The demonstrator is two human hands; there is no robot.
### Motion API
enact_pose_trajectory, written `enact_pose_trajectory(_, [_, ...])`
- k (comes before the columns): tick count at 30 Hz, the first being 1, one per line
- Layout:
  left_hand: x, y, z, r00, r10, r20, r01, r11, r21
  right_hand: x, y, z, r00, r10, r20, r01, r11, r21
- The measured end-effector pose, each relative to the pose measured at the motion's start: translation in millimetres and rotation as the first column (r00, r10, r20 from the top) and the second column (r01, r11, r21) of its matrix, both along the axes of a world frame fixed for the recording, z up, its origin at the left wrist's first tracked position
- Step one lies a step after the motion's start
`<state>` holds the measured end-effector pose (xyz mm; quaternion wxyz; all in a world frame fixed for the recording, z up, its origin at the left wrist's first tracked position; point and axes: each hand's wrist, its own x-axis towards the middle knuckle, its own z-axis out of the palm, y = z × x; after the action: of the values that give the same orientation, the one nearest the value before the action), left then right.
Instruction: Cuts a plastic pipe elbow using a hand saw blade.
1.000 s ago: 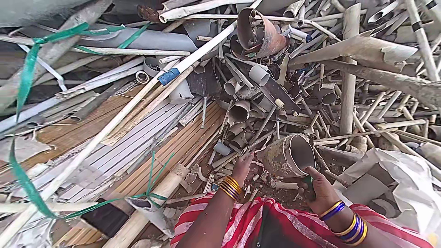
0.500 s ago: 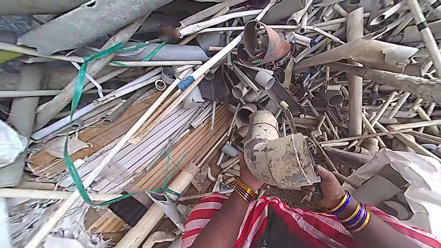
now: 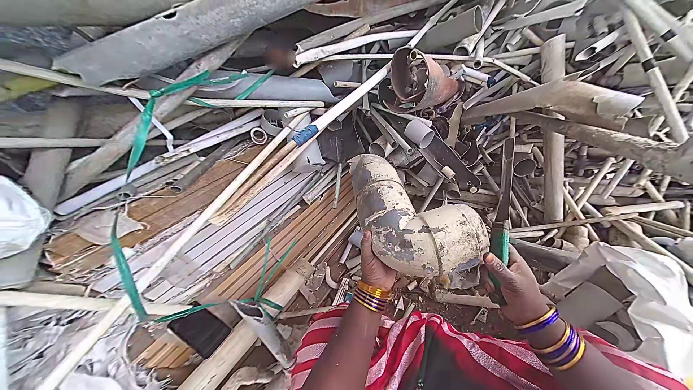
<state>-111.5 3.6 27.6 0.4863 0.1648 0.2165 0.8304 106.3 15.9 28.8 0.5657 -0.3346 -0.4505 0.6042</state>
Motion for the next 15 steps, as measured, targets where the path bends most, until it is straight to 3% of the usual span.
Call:
enact_pose_trajectory(5, [-11.0,-24.0,20.4,0.987,-0.056,-0.148,0.078,0.986,0.150,2.1,-9.8,13.3,0.950,0.112,-0.290,-0.122,0.992,-0.017])
enact_pose_trajectory(7, [-4.8,-26.3,12.7,0.991,-0.118,-0.068,0.130,0.967,0.217,1.1,-14.6,17.7,0.921,0.111,-0.374,-0.150,0.986,-0.078])
enact_pose_trajectory(9, [8.9,-29.2,-8.5,0.981,-0.188,0.052,0.168,0.948,0.271,-6.0,-19.2,14.4,0.934,0.044,-0.354,-0.104,0.983,-0.152])
enact_pose_trajectory(12, [25.1,-27.1,-38.8,0.963,-0.093,0.252,0.054,0.986,0.157,-18.2,-22.1,0.0,0.974,-0.028,-0.226,-0.024,0.973,-0.227])
enact_pose_trajectory(15, [26.3,-15.5,-56.0,0.948,0.067,0.310,-0.040,0.995,-0.091,-25.5,-28.7,-20.4,0.995,0.045,-0.087,-0.060,0.983,-0.175])
